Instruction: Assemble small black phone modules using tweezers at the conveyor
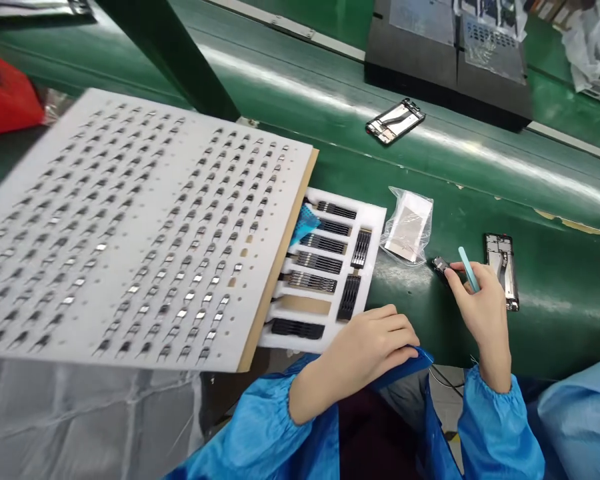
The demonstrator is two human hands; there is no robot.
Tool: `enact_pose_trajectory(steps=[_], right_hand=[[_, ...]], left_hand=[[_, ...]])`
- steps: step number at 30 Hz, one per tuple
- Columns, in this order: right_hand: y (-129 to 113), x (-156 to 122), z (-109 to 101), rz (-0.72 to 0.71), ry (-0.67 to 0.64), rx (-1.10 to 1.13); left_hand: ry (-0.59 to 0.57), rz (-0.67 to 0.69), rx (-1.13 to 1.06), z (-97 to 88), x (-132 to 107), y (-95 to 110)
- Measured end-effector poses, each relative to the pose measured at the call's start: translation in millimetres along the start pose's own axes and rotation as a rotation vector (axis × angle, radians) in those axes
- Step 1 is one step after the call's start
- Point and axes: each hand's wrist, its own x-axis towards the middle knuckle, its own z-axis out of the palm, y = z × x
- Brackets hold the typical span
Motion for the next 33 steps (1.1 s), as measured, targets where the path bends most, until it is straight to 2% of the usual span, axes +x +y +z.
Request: enact_pose_trajectory(steps=[4,9,13,15,17,23,27,33], right_hand=[[2,0,0,-0.036,-0.060,-0.112],[0,5,-3,-0.001,-0.174,-0.318],[-4,10,-9,0.054,-0.278,-0.353],[-5,10,-15,0.058,-0.355,-0.252],[-5,9,-20,0.035,-0.458,-0.062],[-21,-3,-22,0.013,-0.850,0.519],[-47,-11,-4,-0.058,-0.998,0.700],[-86,-14,38,-0.042,-1.076,0.705]], left_hand=[[-0.013,-0.008,0.017,0.5,0,0],[-0.006,0.018,0.012,3.2,1,0],[0.025,0.023,-0.113,0.0,-3,6],[0.066,0.033,-0.207,-3.8,-6,12],[0.116,0.046,-0.283,-8.3,-11,16],[0.169,0.019,-0.419,-20.6,-29,25],[0.172,-0.023,-0.478,-23.0,-43,32],[0.229,-0.051,-0.486,-21.3,-64,34]])
